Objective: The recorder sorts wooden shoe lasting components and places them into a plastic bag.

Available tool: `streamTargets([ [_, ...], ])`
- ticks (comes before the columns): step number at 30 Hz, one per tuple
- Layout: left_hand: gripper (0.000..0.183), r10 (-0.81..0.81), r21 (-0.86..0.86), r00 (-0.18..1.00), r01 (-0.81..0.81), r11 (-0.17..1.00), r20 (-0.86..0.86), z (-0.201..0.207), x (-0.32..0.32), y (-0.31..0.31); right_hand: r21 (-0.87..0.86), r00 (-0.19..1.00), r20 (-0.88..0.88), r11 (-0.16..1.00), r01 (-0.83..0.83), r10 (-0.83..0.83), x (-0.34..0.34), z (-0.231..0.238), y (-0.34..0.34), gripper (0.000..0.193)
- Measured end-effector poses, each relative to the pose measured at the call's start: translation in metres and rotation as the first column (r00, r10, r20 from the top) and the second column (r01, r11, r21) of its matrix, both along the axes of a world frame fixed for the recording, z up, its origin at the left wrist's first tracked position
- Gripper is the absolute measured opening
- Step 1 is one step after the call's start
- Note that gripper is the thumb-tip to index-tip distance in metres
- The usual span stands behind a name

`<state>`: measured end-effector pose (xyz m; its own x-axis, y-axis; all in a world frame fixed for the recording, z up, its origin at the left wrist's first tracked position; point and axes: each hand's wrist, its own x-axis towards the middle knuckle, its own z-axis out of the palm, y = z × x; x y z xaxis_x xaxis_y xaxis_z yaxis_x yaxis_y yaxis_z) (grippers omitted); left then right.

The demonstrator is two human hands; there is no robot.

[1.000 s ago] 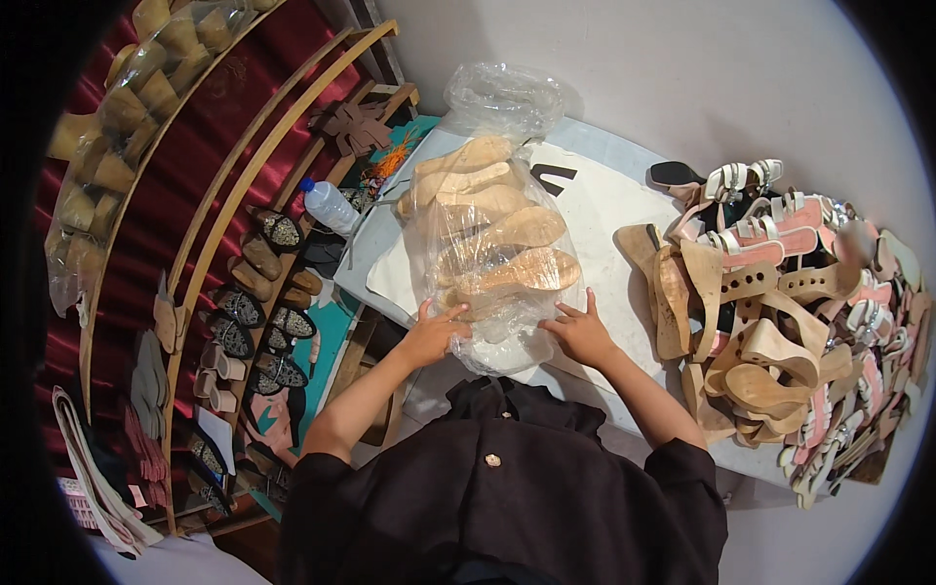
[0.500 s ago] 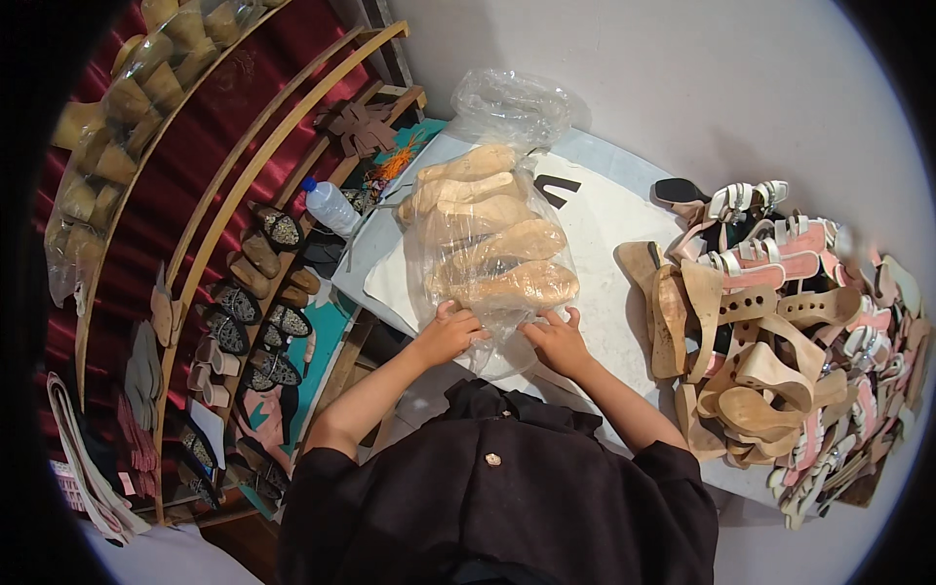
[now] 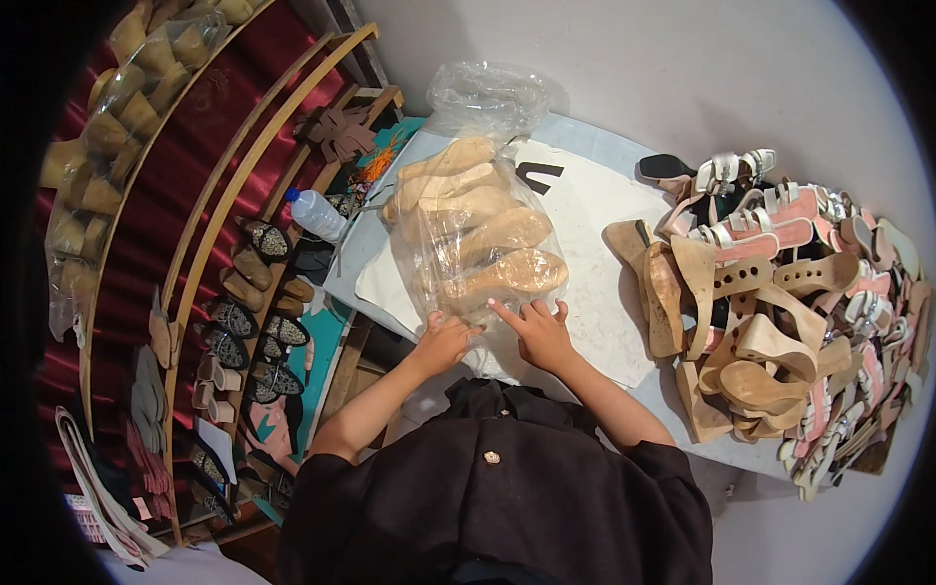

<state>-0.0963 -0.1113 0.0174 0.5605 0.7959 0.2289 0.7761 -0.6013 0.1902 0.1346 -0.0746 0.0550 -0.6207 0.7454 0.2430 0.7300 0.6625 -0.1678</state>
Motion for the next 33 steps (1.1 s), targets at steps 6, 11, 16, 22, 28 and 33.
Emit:
streamTargets([
  [6,0.015,-0.062,-0.120,0.985,0.043,0.992,-0.163,0.007,0.000,-0.006,0.328,0.998,0.039,0.944,0.023,-0.038,-0.011,-0.028,0.000,0.056],
  [11,0.024,-0.065,0.034,0.995,0.068,0.997,-0.079,0.004,-0.007,-0.024,0.436,0.991,0.129,0.895,-0.095,0.043,-0.014,-0.054,-0.006,0.040],
  [16,0.026,-0.111,0.126,0.988,0.124,0.984,-0.104,0.007,-0.014,-0.020,0.182,0.997,0.041,0.980,-0.079,0.073,-0.014,-0.069,-0.005,0.035],
  [22,0.021,-0.124,-0.087,0.991,0.129,0.988,0.058,0.007,0.000,-0.001,0.140,0.996,-0.005,0.986,-0.087,0.089,0.000,-0.070,-0.011,0.038],
  [28,0.016,-0.123,0.135,0.991,0.128,0.983,-0.044,-0.007,0.025,0.020,0.170,0.994,-0.103,0.985,-0.005,0.023,0.019,-0.053,-0.042,0.043],
  [33,0.018,-0.073,0.315,0.996,0.054,0.948,0.049,-0.023,0.037,0.031,0.091,0.984,-0.175,0.995,0.046,-0.029,0.029,-0.047,-0.050,0.047],
])
